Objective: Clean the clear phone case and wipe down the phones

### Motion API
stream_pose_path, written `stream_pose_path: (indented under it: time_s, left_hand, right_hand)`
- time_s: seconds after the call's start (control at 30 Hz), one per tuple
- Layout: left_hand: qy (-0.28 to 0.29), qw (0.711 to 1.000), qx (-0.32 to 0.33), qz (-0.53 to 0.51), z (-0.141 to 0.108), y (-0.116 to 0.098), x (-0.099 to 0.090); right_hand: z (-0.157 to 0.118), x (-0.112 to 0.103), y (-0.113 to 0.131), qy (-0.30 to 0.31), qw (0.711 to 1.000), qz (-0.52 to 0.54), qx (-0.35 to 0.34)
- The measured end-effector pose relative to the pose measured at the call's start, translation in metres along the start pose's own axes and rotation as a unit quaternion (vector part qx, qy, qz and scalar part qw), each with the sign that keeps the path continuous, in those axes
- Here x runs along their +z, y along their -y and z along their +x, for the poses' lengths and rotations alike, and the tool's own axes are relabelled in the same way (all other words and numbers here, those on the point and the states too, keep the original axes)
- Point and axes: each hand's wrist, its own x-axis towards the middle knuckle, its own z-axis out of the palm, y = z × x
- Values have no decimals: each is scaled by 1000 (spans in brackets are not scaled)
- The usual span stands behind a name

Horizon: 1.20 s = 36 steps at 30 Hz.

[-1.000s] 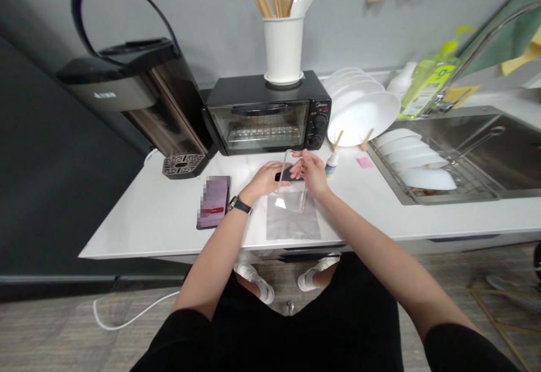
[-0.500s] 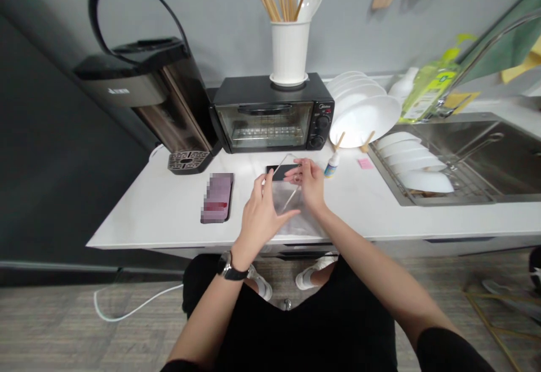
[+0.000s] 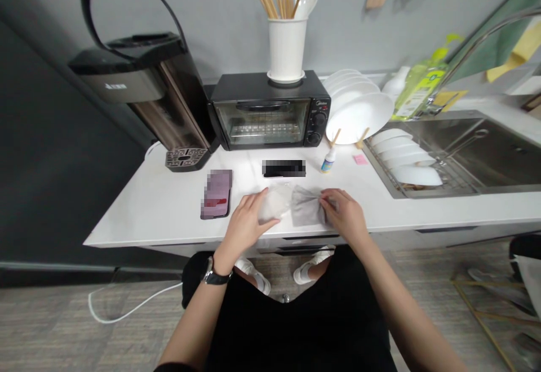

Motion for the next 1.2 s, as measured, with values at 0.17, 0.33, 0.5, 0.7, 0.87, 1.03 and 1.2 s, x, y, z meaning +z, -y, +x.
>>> stream_pose_path:
  time_s: [0.17, 0.33, 0.5, 0.7, 0.87, 1.03, 1.2]
  left_hand:
    - [46, 996, 60, -37, 30, 0, 7]
    - [12, 997, 53, -54, 28, 7, 8]
    - [17, 996, 27, -80, 18, 12, 5]
    - [27, 994, 31, -97, 25, 13, 7]
    - [21, 994, 30, -104, 26, 14, 10]
    - [19, 993, 31, -116, 27, 18, 13]
    - [18, 993, 14, -119, 26, 19, 12]
  right_hand:
    - [15, -46, 30, -120, 990, 22, -69]
    - [48, -27, 51, -8, 985, -91, -143]
    - [45, 28, 40, 135, 970, -146, -142]
    - [23, 26, 16, 119, 975, -126, -137]
    - [40, 39, 29, 159, 975, -121, -99]
    - [50, 71, 73, 227, 958, -38, -169]
    - [47, 51, 80, 282, 931, -26, -232]
